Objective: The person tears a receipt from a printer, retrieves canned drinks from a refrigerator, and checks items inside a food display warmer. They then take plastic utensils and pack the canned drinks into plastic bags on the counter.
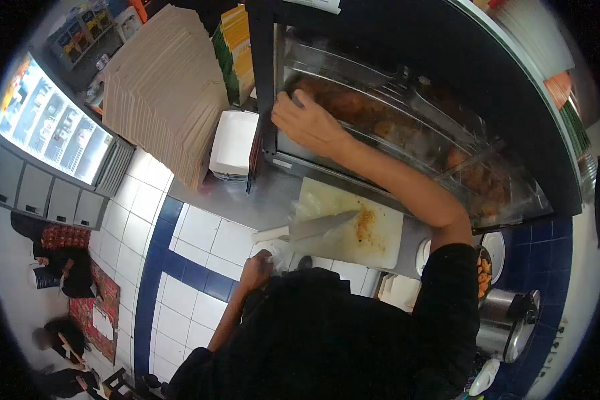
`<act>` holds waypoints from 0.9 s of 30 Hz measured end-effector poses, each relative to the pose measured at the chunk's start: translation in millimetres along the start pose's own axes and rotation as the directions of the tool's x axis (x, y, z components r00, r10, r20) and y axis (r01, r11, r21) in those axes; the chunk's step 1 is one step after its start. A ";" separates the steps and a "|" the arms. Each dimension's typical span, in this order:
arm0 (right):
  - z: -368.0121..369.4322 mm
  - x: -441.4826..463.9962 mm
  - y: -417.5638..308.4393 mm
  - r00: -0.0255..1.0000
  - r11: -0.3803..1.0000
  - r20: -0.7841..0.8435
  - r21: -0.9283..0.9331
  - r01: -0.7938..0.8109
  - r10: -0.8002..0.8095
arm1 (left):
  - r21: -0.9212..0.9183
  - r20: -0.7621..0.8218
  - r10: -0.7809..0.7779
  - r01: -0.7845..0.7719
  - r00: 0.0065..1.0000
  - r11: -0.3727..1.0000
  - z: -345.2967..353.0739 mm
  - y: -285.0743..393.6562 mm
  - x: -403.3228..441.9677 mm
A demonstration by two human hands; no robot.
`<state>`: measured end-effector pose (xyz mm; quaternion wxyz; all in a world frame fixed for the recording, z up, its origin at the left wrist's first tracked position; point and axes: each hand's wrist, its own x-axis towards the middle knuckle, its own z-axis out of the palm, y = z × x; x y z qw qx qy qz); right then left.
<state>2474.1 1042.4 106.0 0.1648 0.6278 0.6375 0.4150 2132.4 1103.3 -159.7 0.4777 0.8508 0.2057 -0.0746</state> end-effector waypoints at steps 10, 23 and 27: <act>-25.3 -7.1 4.9 0.995 0.995 0.091 -0.090 0.049 -0.041 | 0.032 0.143 0.137 -0.143 0.980 0.989 8.0 13.5 34.9; -37.2 9.3 15.6 0.989 0.980 0.133 -0.183 0.080 -0.056 | -0.018 0.035 0.066 -0.065 0.997 0.998 17.1 11.7 28.7; -35.4 9.4 20.6 0.985 0.975 0.142 -0.184 0.121 -0.095 | -0.064 0.002 0.082 -0.082 0.997 0.995 20.1 9.1 31.6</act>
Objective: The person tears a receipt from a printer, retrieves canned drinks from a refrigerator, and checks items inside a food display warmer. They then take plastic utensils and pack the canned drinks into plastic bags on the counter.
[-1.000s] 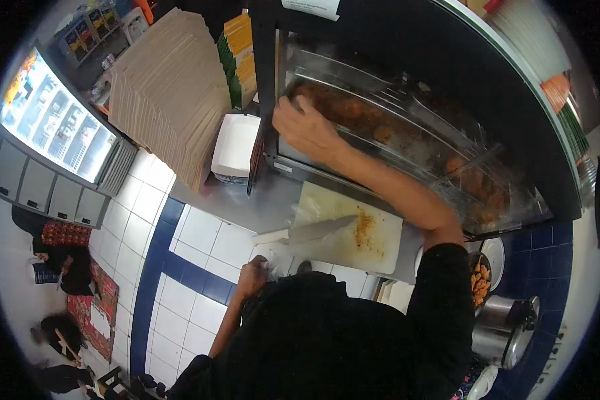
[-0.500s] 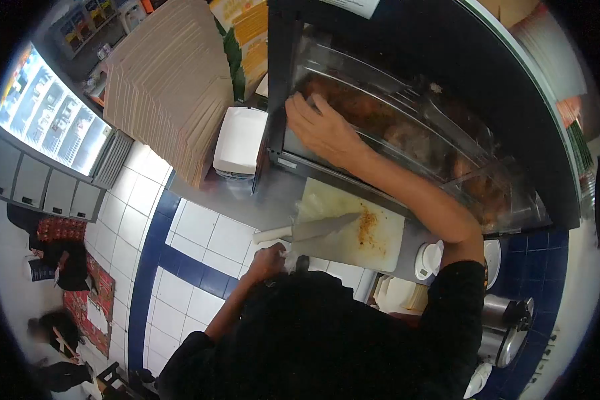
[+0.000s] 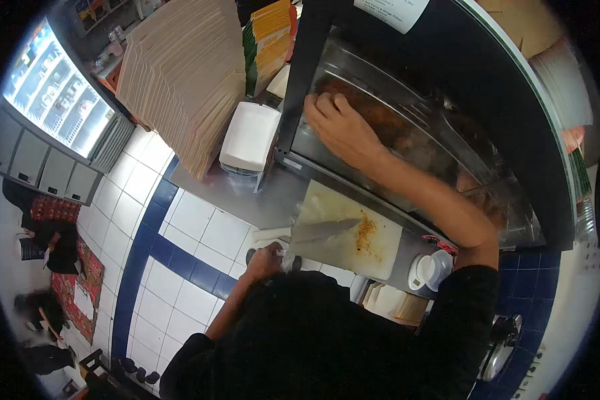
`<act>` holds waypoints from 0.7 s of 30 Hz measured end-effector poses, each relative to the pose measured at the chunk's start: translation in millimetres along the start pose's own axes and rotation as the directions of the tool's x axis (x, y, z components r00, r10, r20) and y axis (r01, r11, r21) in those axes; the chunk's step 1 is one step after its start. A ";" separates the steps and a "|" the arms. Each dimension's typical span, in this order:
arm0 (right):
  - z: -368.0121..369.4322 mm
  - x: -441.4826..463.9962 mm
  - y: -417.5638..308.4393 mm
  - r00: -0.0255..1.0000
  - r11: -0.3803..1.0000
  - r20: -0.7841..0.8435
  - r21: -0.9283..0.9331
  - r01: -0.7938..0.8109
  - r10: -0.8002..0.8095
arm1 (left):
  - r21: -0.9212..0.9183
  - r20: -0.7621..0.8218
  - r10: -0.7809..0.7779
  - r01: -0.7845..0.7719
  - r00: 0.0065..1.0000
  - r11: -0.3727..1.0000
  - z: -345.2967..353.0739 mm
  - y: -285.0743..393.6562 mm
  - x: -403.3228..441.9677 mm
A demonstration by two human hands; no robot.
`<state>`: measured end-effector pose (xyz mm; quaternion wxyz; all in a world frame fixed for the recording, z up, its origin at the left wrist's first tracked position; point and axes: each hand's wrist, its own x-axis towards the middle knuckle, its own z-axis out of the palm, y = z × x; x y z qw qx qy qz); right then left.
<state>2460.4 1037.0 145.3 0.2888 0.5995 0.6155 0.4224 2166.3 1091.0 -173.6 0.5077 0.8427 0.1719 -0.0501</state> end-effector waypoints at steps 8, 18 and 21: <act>-15.6 -36.2 9.0 0.985 1.000 0.170 0.010 0.001 -0.003 | -0.007 0.029 0.021 -0.021 0.999 1.000 -6.5 -2.7 -0.3; -58.2 -177.0 22.9 0.876 0.986 0.475 0.091 -0.140 0.080 | 0.101 0.154 0.028 -0.044 0.988 0.994 -12.0 0.7 10.8; -75.0 -196.4 13.6 0.701 0.915 0.654 0.035 -0.403 0.284 | 0.047 0.154 0.061 -0.069 0.986 0.997 -13.6 1.4 9.7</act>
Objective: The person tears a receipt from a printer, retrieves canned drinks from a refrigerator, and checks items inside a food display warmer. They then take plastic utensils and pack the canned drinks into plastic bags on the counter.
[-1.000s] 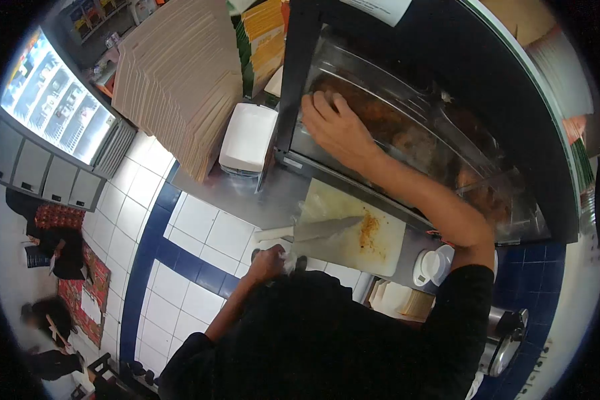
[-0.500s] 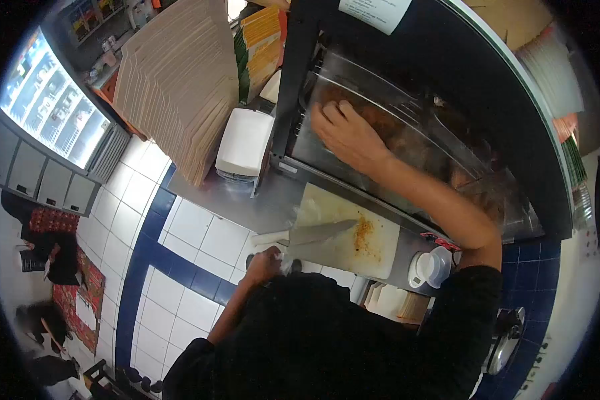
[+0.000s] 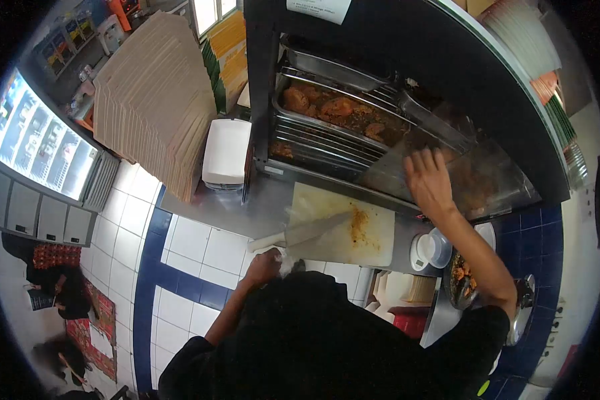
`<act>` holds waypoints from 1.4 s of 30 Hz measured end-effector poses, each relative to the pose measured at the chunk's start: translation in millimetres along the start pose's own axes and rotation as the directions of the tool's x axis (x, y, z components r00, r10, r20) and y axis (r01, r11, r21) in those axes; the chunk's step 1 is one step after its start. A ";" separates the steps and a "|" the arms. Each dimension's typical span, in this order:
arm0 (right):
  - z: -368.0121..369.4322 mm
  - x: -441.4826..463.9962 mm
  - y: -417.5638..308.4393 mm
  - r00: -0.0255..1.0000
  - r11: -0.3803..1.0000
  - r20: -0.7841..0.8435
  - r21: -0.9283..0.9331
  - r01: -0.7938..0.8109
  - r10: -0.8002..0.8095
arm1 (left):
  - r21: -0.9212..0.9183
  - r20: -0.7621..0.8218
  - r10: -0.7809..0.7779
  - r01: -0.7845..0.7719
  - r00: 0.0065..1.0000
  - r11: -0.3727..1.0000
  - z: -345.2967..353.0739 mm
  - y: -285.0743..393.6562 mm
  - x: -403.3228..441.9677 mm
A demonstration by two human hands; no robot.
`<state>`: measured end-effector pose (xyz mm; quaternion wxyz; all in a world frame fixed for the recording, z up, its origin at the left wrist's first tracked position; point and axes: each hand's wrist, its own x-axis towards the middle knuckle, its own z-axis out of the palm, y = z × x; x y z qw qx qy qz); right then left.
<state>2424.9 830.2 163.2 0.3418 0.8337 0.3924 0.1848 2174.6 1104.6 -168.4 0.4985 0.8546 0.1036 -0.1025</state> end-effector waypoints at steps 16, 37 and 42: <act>-64.1 192.2 -61.7 0.679 -0.870 0.546 0.345 0.352 0.490 | -0.001 -0.016 0.024 -0.024 1.000 1.000 -13.4 9.4 -21.7; -91.0 29.5 -181.9 0.730 -0.931 0.592 0.319 0.175 0.341 | 0.044 0.082 0.033 -0.037 0.996 0.998 -12.4 11.9 -12.7; -92.1 25.8 -188.4 0.741 -0.943 0.596 0.294 0.157 0.310 | 0.078 0.084 -0.038 0.032 0.996 0.996 -10.7 10.8 -13.6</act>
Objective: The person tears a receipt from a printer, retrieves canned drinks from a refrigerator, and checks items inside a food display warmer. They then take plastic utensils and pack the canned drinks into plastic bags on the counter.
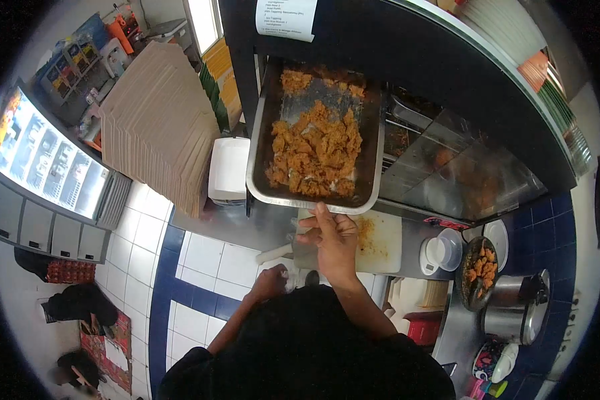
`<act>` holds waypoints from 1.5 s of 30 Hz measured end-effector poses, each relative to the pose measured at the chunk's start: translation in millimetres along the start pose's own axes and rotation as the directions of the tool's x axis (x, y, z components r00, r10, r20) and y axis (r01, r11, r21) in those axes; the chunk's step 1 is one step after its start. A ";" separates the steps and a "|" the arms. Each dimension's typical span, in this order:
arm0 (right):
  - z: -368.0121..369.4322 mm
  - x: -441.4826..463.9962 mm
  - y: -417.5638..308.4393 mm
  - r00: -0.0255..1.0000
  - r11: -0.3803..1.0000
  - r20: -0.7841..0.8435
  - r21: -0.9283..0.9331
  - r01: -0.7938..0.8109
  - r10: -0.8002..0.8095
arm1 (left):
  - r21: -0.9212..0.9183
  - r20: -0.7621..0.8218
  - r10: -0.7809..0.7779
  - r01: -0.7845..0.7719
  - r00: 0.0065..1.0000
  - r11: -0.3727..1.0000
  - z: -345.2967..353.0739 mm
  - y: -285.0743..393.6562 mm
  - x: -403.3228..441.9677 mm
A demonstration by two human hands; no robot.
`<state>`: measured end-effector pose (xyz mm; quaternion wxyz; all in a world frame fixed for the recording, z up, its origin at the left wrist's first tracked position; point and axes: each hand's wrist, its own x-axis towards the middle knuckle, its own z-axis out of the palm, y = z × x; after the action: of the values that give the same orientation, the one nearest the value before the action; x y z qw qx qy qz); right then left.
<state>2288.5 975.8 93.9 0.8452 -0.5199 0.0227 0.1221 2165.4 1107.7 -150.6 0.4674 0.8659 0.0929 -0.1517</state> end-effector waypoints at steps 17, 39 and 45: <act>62.4 150.7 -74.2 0.968 0.963 -0.012 0.102 0.249 -0.249 | -0.022 -0.049 0.066 -0.067 0.997 0.997 0.1 18.9 -1.4; -120.8 105.0 -47.4 0.409 0.185 0.051 -0.836 0.516 -0.911 | 0.032 0.108 0.125 -0.129 0.986 0.991 20.4 44.9 5.6; -108.5 105.0 -48.4 0.465 0.290 -0.007 -0.789 0.541 -0.885 | 0.066 0.096 0.086 -0.092 0.992 0.994 18.8 54.2 10.2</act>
<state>2411.0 878.3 69.0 0.5072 -0.7552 -0.0749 -0.4083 2188.0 1062.5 -121.5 0.4468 0.8771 0.0270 -0.1741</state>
